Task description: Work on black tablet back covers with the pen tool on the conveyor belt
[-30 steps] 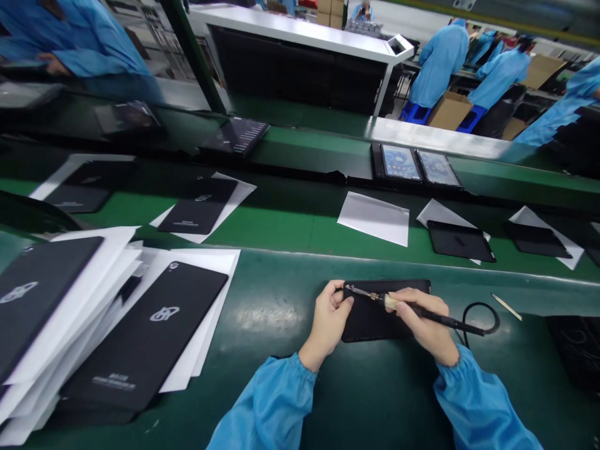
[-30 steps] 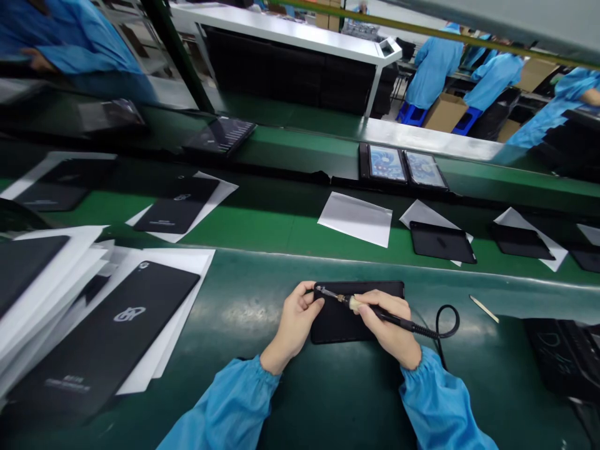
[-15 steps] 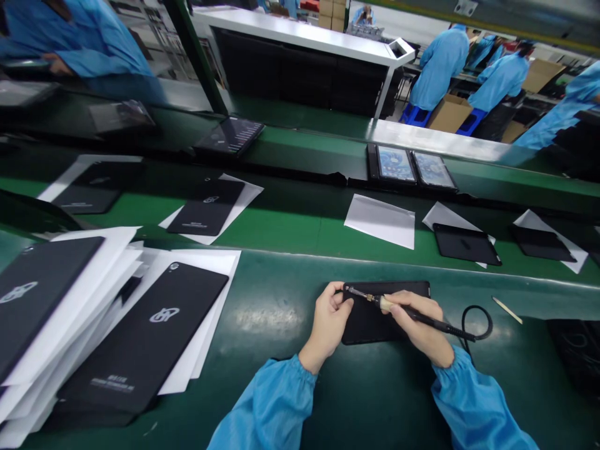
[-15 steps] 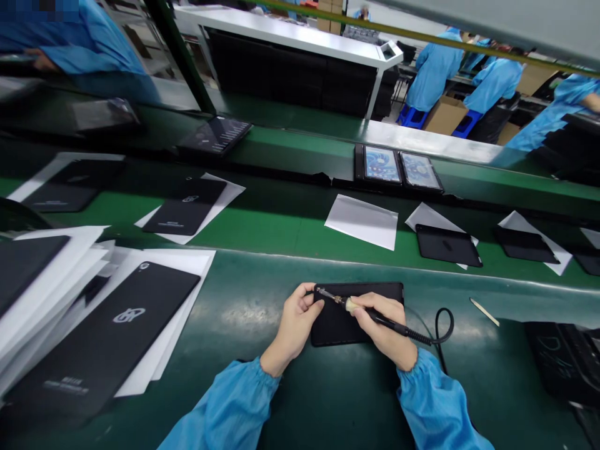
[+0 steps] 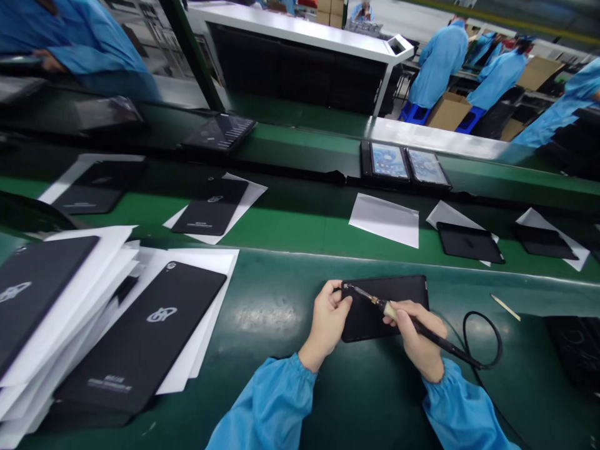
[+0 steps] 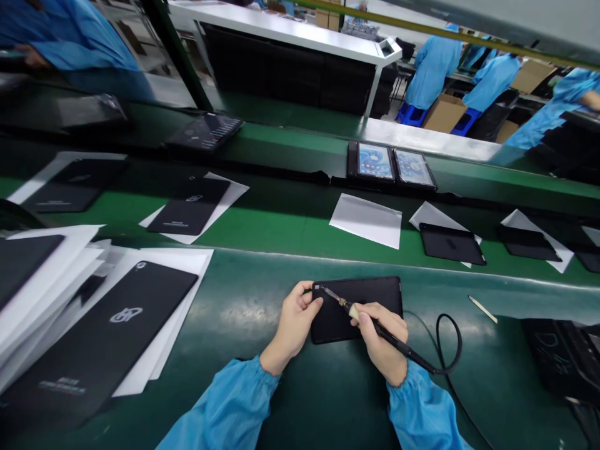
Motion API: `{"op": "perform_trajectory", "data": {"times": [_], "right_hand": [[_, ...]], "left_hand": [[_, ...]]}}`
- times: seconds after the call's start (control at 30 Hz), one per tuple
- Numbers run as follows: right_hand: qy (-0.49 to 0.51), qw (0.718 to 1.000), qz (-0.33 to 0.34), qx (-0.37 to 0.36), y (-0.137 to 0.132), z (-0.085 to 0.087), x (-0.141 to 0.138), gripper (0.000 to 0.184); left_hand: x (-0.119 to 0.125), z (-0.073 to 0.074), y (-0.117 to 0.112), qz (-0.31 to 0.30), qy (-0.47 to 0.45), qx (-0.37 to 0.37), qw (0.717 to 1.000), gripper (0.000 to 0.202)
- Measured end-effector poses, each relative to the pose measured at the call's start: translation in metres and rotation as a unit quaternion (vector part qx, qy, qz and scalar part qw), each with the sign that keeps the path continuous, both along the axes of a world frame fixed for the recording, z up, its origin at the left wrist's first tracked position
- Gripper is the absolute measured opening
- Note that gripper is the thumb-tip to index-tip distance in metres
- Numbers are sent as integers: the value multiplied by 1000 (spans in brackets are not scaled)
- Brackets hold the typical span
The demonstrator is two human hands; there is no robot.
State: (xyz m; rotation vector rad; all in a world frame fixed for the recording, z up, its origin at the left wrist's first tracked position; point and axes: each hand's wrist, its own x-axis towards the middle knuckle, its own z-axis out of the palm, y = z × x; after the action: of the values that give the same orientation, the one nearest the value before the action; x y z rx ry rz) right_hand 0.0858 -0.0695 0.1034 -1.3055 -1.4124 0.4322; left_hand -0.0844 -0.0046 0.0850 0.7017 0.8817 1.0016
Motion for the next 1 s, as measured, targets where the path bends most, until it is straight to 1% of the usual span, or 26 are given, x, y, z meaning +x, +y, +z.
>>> {"op": "perform_trajectory", "data": {"times": [0.2,0.47,0.67,0.77,0.83,0.9,1.0], "right_hand": [[3,1000,13,-8,0,-3,1,18],[-1,1000,5,-9,-4,-8,-5,19],[-24,999,-16,17,-7,-5,-18,19],[-30,999,-10,27,-9,-4,-20,19],[-28,999,-5,37,-12,-3,-17,19],[-20,998,-20,49,-13,0,-8,21],[-32,997,-45,63,-6,6,11,27]], "left_hand": [[0,0,0,-1,1,6,1000,24],[0,0,0,-2,4,12,1000,24],[0,-1,0,-1,12,9,1000,23],[-1,-1,0,1,10,8,1000,24],[-1,-2,-1,3,6,8,1000,25],[0,-2,-1,3,2,7,1000,25],[1,-2,0,4,-1,6,1000,25]]}}
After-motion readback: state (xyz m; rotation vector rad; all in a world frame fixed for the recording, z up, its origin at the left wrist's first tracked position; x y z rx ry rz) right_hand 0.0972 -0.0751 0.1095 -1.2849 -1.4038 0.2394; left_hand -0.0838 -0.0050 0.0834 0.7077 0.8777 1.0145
